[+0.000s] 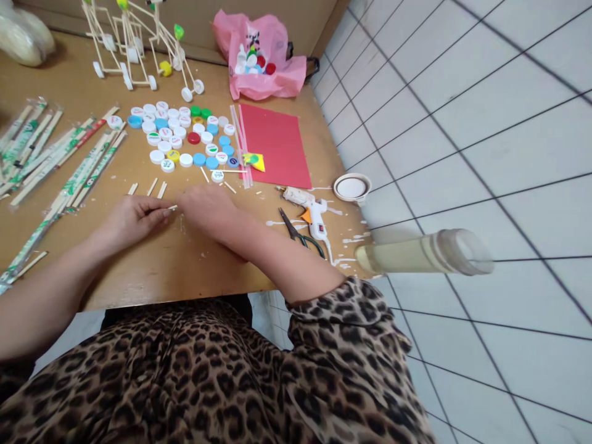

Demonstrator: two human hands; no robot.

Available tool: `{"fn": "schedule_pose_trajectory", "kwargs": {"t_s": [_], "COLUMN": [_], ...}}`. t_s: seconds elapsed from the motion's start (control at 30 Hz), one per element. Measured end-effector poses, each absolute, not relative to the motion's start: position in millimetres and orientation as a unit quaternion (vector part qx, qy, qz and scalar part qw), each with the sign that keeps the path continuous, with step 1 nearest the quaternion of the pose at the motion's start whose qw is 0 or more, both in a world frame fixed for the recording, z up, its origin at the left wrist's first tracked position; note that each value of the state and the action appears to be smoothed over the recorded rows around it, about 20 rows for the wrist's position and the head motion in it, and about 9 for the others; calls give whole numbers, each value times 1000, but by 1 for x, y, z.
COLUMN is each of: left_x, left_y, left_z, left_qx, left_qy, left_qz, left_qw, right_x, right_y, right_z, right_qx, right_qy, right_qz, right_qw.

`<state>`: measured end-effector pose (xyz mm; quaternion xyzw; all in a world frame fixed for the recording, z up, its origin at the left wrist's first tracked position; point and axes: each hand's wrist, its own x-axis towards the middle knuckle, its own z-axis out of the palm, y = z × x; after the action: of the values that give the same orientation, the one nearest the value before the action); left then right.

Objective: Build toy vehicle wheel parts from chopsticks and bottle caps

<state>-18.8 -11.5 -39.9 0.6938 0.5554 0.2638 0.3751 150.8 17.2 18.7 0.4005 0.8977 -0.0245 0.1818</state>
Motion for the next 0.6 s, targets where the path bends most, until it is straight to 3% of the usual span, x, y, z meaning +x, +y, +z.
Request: {"fn": "schedule_pose_trajectory", "kwargs": {"t_s": [0.6], "left_x": [-20], "left_y": [-3], "left_z": [-43], "left_qx": [685], "left_qy": [617], "left_qz": [234], "left_qw": [309], "right_x": [131], "right_y": [22], "right_z": [6], "right_qx": [477], "right_qy": [860], "right_qz": [-97], "right_qw": [154]}}
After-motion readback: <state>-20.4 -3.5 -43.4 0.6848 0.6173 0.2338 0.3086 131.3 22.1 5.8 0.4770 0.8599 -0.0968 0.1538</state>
